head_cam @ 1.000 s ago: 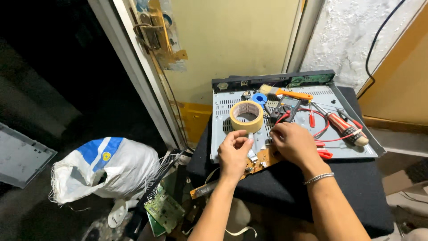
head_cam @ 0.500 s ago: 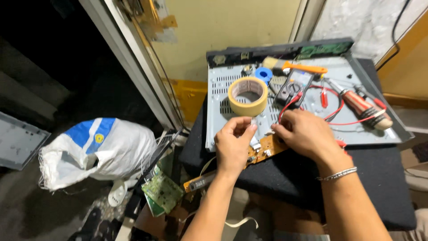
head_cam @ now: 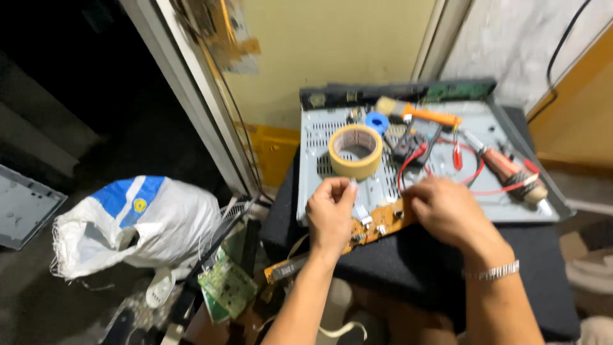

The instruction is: Repairing an electronic device by testing components with a multimeter and manipulating wires with pliers

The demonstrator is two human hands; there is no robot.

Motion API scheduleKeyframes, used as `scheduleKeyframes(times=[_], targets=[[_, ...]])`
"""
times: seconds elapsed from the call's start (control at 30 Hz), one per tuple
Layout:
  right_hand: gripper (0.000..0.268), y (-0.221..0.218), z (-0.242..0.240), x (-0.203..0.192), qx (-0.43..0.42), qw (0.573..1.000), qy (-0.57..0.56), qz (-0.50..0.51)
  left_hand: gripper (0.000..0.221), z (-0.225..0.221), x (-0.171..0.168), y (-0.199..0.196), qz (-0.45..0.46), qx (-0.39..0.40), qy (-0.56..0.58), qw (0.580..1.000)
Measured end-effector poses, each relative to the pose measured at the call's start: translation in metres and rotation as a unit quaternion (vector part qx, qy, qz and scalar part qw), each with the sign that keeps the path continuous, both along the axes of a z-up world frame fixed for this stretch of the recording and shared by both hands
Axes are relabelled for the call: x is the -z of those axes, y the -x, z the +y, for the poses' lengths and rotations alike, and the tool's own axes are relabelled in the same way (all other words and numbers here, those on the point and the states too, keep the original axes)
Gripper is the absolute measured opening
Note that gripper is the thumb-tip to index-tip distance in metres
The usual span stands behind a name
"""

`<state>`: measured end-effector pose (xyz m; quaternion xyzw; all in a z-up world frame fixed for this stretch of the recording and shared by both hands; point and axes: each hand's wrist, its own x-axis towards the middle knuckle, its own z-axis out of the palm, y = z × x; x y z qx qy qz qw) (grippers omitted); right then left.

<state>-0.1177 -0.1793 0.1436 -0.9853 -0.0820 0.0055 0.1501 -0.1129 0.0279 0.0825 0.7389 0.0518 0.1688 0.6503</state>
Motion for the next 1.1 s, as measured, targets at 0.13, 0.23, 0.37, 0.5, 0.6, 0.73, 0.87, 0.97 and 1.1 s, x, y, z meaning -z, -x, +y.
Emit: scheduleKeyframes(times=[0.13,0.23,0.37,0.5,0.6,0.73,0.87,0.97,1.1], targets=[[0.032,0.025,-0.012,0.010,0.022,0.996,0.064,-0.060,0.006,0.001,-0.010,0.004,0.018,-0.007,0.046,0.999],[0.037,0.032,-0.022,0.024,0.035,0.993,0.057,-0.093,0.005,0.001,-0.016,0.006,0.015,-0.001,0.061,0.998],[0.026,0.044,-0.034,0.034,0.033,0.991,0.030,-0.127,0.003,0.000,-0.010,0.006,0.005,0.006,0.063,0.998],[0.042,0.057,-0.038,0.029,0.110,0.990,0.033,-0.079,0.004,0.003,-0.023,0.015,0.032,0.014,0.046,0.998],[0.030,0.065,-0.033,0.017,0.148,0.977,0.015,-0.154,0.005,0.002,-0.021,0.013,0.023,0.022,0.042,0.999],[0.023,0.083,0.009,-0.038,0.202,0.956,-0.199,-0.077,0.006,0.002,-0.017,0.009,0.001,0.014,0.056,0.998],[0.026,0.074,0.037,-0.039,0.147,0.969,-0.189,0.059,0.006,0.002,-0.015,0.005,0.009,0.002,0.053,0.999],[0.056,0.069,0.057,-0.015,0.082,0.960,-0.255,0.088,0.007,0.003,-0.013,0.005,0.002,0.014,0.078,0.997],[0.056,0.078,0.086,-0.031,0.087,0.919,-0.362,0.129,0.007,0.003,-0.015,0.007,0.011,0.005,0.096,0.995]])
